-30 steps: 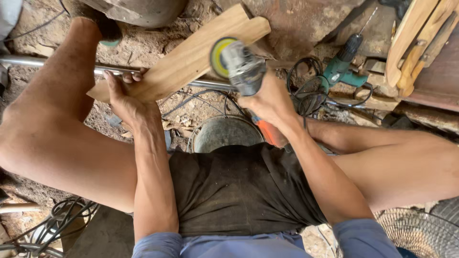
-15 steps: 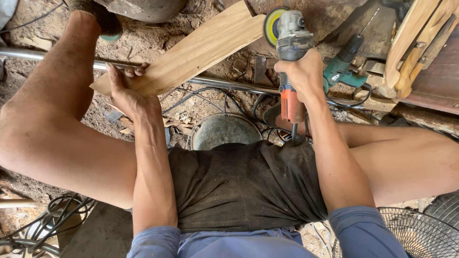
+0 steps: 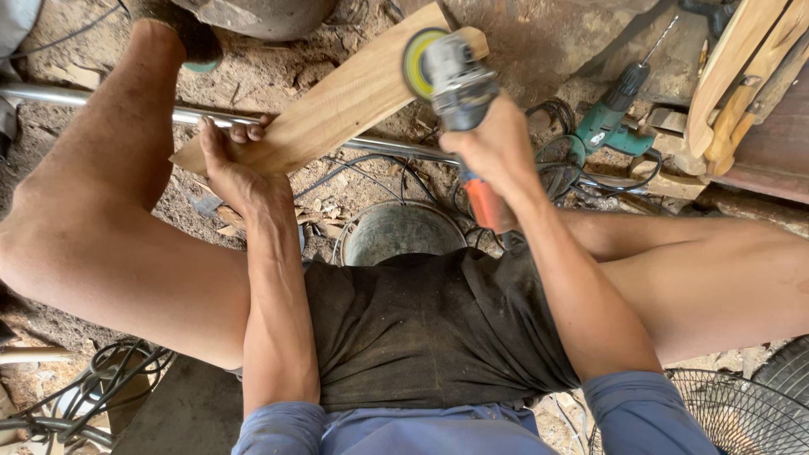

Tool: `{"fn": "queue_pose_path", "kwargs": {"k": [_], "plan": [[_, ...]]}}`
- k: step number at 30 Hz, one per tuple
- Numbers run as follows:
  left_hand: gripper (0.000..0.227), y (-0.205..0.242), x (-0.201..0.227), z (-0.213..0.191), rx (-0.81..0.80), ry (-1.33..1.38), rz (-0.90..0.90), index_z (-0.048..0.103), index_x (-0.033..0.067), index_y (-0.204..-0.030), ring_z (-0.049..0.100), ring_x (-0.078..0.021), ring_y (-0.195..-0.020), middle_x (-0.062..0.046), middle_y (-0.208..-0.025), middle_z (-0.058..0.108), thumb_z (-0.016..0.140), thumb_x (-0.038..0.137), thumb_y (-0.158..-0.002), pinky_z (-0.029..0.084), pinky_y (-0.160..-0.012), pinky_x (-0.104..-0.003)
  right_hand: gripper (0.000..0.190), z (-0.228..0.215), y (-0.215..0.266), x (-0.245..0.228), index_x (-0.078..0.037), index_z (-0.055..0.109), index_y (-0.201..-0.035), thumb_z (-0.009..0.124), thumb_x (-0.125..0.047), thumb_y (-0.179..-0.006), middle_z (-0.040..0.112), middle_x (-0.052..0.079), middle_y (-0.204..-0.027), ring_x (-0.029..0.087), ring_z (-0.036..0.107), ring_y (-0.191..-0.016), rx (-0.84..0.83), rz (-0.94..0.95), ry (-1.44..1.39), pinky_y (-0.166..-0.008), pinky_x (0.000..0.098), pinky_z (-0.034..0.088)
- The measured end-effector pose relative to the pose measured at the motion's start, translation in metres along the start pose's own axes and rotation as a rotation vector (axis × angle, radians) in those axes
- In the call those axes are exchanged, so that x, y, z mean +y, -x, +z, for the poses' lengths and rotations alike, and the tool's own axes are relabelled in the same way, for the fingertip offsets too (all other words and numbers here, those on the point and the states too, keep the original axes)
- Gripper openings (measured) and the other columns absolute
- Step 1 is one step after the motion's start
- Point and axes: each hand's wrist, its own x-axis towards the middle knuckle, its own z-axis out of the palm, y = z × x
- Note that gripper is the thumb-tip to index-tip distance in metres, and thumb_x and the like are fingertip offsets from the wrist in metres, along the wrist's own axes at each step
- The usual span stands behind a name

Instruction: The person uses an angle grinder with a sanding disc to smooth a curved wooden piece. They hold the wood with one hand and move the grinder along its surface, then inspect the piece by hand.

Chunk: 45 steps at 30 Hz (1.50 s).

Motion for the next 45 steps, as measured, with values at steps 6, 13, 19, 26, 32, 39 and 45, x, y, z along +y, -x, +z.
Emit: {"fn": "queue_pose_path", "kwargs": {"k": [6, 13, 19, 26, 32, 39, 45], "plan": [[0.025, 0.003, -0.002, -0.002, -0.039, 0.033, 0.008, 0.056, 0.0062, -0.089, 0.056, -0.0193, -0.062, -0.005, -0.066, 0.055, 0.066, 0.025, -0.1, 0.062, -0.081, -0.05, 0.033, -0.032, -0.017, 0.015, -0.005, 0.07, -0.094, 0.081, -0.007, -0.063, 0.072, 0.008, -0.086, 0.019, 0.064, -0.07, 0.218, -0.033, -0.194, -0.063, 0.0358, 0.052], [0.022, 0.002, 0.001, -0.001, -0.001, -0.028, 0.042, 0.06, 0.0036, -0.092, 0.056, -0.0193, -0.062, -0.006, -0.068, 0.057, 0.065, 0.024, -0.1, 0.062, -0.079, -0.047, 0.045, 0.002, 0.01, 0.011, -0.002, 0.064, -0.101, 0.081, -0.011, -0.061, 0.072, 0.009, -0.086, 0.021, 0.07, -0.07, 0.052, -0.104, -0.03, -0.067, 0.0343, 0.059], [0.025, -0.001, 0.004, -0.007, 0.025, -0.034, 0.005, 0.059, 0.0038, -0.091, 0.056, -0.02, -0.063, -0.006, -0.068, 0.056, 0.06, 0.025, -0.102, 0.062, -0.078, -0.047, 0.055, 0.009, 0.005, 0.016, -0.003, 0.061, -0.108, 0.083, -0.011, -0.058, 0.072, 0.007, -0.091, 0.02, 0.07, -0.076, 0.053, -0.101, 0.013, -0.072, 0.0347, 0.059], [0.027, -0.008, 0.0, -0.006, 0.004, -0.008, 0.001, 0.056, 0.0063, -0.085, 0.055, -0.0209, -0.06, -0.006, -0.063, 0.054, 0.06, 0.027, -0.102, 0.062, -0.078, -0.047, 0.031, -0.037, -0.019, 0.028, -0.007, 0.069, -0.089, 0.081, -0.006, -0.061, 0.07, 0.003, -0.084, 0.016, 0.064, -0.069, 0.25, -0.028, -0.214, -0.065, 0.0344, 0.052], [0.025, -0.018, 0.001, -0.013, 0.077, -0.007, -0.004, 0.06, 0.0044, -0.088, 0.054, -0.0206, -0.061, -0.007, -0.065, 0.057, 0.062, 0.026, -0.101, 0.059, -0.074, -0.043, 0.022, -0.036, -0.015, 0.038, -0.008, 0.07, -0.082, 0.079, -0.005, -0.063, 0.069, 0.002, -0.078, 0.016, 0.062, -0.065, 0.251, 0.021, -0.271, -0.061, 0.0348, 0.05], [0.024, -0.03, -0.002, -0.024, -0.002, -0.019, 0.024, 0.061, 0.0054, -0.089, 0.053, -0.0184, -0.061, -0.006, -0.066, 0.058, 0.063, 0.025, -0.102, 0.056, -0.072, -0.042, 0.031, -0.028, -0.012, 0.034, -0.007, 0.069, -0.09, 0.081, -0.007, -0.062, 0.072, 0.004, -0.083, 0.017, 0.067, -0.069, 0.259, 0.005, -0.173, -0.065, 0.0334, 0.055], [0.022, -0.033, -0.004, -0.024, 0.027, -0.02, 0.024, 0.06, 0.0046, -0.09, 0.053, -0.0192, -0.063, -0.006, -0.067, 0.057, 0.061, 0.023, -0.101, 0.058, -0.074, -0.043, 0.06, 0.012, 0.014, 0.017, -0.003, 0.057, -0.116, 0.08, -0.01, -0.061, 0.073, 0.012, -0.097, 0.021, 0.072, -0.076, 0.017, -0.049, 0.06, -0.071, 0.0356, 0.063]]}}
